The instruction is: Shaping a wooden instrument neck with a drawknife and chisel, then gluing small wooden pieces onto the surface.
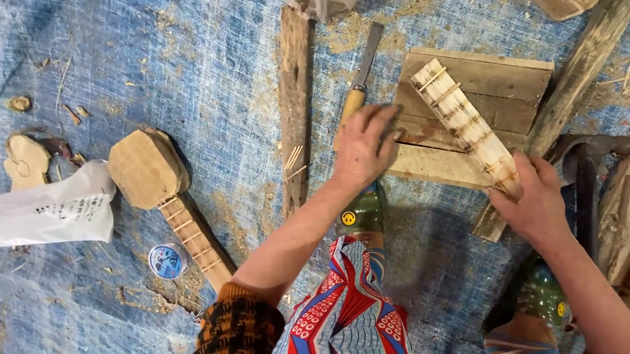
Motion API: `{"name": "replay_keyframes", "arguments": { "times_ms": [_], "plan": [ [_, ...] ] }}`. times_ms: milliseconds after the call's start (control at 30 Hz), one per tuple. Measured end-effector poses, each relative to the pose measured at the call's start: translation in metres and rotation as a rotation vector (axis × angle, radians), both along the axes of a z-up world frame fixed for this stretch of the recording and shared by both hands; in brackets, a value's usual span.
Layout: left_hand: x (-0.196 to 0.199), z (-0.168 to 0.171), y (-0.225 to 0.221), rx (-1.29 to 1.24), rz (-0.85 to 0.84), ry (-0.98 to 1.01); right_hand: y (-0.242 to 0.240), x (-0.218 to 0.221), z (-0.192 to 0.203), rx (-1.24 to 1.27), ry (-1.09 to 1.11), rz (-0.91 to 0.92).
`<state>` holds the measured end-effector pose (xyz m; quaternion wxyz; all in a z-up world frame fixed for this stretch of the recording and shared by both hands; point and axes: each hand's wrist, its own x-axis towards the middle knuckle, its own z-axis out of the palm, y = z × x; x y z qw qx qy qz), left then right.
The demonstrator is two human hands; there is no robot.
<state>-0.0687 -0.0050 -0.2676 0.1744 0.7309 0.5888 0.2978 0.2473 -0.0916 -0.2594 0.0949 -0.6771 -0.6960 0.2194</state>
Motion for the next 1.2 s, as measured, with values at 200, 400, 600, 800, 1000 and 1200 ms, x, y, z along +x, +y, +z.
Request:
{"name": "replay_keyframes", "arguments": {
  "times_ms": [200, 400, 600, 800, 1000, 1200],
  "plan": [
    [0.027, -0.021, 0.038, 0.098, -0.129, -0.014, 0.05, -0.041, 0.054, 0.169, 0.021, -0.009],
    [0.026, -0.016, 0.104, -0.216, -0.241, 0.199, 0.133, -0.098, 0.039, 0.114, 0.16, 0.053],
    [0.024, -0.018, 0.114, -0.283, -0.28, 0.191, 0.157, -0.128, 0.022, -0.017, 0.095, 0.015],
    [0.015, -0.041, 0.124, -0.283, -0.322, 0.179, 0.124, -0.174, 0.067, 0.113, 0.39, -0.089],
    [-0.006, -0.029, 0.159, -0.162, -0.257, 0.132, 0.053, -0.25, 0.213, -0.08, 0.945, 0.383],
    [-0.054, -0.022, 0.197, 0.246, -0.009, 0.096, 0.034, -0.269, 0.266, -0.302, 0.77, 0.661]
  ]
}}
